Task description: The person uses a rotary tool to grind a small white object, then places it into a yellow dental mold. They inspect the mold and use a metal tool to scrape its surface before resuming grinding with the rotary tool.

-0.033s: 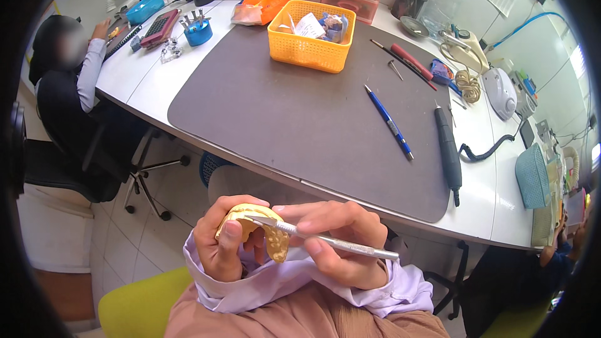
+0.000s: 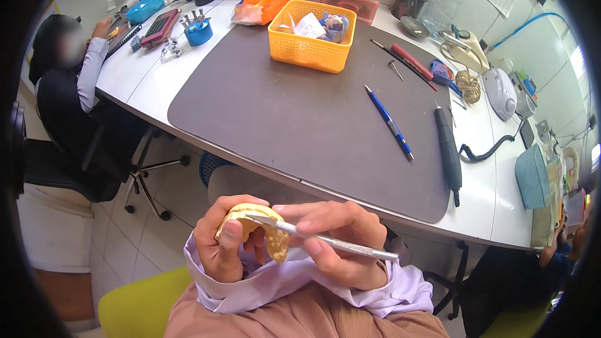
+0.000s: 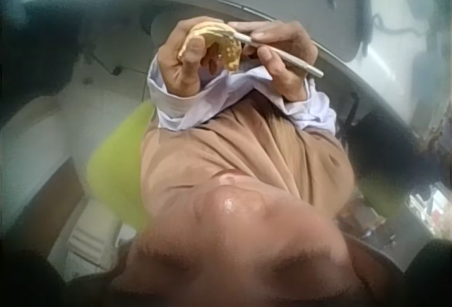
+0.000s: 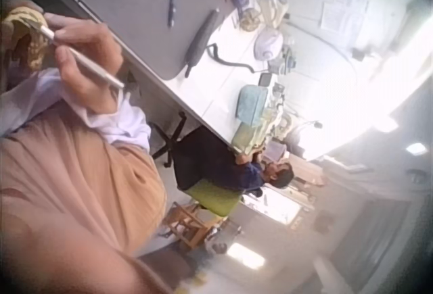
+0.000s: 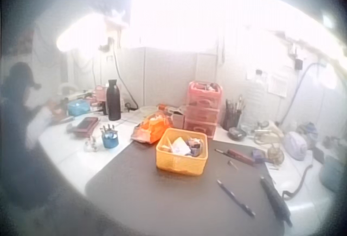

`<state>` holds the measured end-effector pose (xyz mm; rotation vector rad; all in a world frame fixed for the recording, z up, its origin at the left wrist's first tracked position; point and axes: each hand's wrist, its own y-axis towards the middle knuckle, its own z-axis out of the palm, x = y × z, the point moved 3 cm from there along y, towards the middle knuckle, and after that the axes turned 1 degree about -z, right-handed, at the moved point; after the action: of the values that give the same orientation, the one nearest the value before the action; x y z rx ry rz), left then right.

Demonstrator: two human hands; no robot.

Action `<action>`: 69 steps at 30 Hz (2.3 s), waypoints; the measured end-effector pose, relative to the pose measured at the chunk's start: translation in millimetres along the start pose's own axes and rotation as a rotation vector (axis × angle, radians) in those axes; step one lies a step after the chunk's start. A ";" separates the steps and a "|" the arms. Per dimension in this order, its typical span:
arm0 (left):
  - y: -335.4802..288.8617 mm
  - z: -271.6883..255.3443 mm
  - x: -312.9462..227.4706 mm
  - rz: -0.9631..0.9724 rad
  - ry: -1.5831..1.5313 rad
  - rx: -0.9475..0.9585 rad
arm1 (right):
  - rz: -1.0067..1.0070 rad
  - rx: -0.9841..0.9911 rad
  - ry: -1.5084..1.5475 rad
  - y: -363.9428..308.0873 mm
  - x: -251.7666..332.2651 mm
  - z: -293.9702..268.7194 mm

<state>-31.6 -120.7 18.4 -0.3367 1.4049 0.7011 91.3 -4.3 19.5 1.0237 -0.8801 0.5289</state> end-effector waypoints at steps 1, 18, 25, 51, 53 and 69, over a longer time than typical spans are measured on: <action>-0.6 -1.5 0.9 0.010 -0.010 0.019 | 0.011 -0.002 0.001 -0.5 0.2 0.6; -3.8 -4.7 1.3 -0.025 0.078 -0.060 | 0.060 0.034 0.024 2.2 -6.9 3.1; -8.0 -13.2 -0.1 -0.064 0.011 -0.025 | 0.080 0.053 0.066 5.8 -9.5 6.0; -20.6 -22.5 -6.8 -0.040 0.045 -0.123 | 0.123 0.076 0.114 10.6 -16.0 18.6; -21.3 -23.1 -6.4 -0.034 0.052 -0.116 | 0.107 0.087 0.107 10.1 -18.4 16.8; -22.3 -24.0 -8.1 0.017 0.077 -0.097 | 0.092 0.106 0.107 8.8 -14.5 19.1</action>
<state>-36.4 -154.0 18.2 -0.4320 1.4513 0.7790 69.6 -17.3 16.5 1.0443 -0.8139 0.7077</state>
